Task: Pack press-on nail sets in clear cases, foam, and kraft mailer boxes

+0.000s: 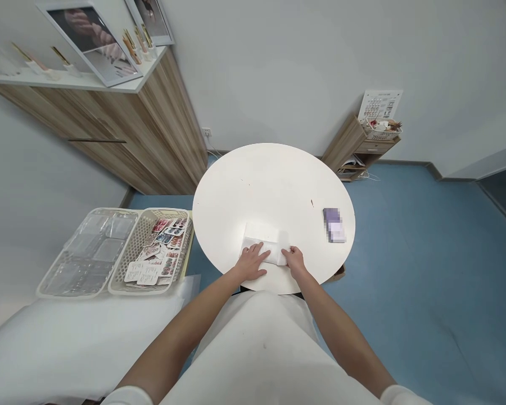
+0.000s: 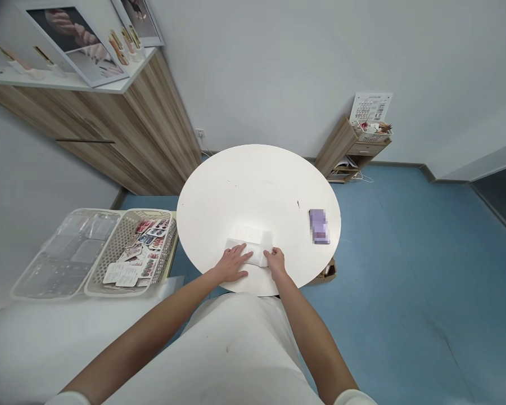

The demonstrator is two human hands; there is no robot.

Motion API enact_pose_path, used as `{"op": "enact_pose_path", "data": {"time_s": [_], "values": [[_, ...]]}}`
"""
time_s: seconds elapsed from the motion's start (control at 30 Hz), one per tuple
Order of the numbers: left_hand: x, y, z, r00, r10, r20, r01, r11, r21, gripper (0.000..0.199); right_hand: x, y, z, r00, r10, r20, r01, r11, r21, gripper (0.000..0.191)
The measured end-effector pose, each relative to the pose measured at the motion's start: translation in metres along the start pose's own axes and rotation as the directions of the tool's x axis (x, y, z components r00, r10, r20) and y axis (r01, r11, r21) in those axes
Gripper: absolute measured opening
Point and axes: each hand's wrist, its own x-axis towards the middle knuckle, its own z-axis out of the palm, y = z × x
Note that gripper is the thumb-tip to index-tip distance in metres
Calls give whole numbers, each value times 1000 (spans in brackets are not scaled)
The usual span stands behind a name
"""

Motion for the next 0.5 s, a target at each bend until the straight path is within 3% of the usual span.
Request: {"op": "enact_pose_path", "data": {"time_s": [0.13, 0.3, 0.5], "values": [[1, 5, 3, 1000, -12, 6, 12, 1000, -10, 67, 4, -10, 14, 999, -32, 4, 32, 999, -40, 33], [0, 4, 3, 999, -19, 30, 19, 1000, -22, 64, 4, -17, 31, 993, -68, 94, 75, 995, -68, 28], [-8, 8, 1, 997, 13, -71, -14, 1000, -14, 58, 7, -14, 30, 984, -68, 166, 83, 993, -85, 38]]}}
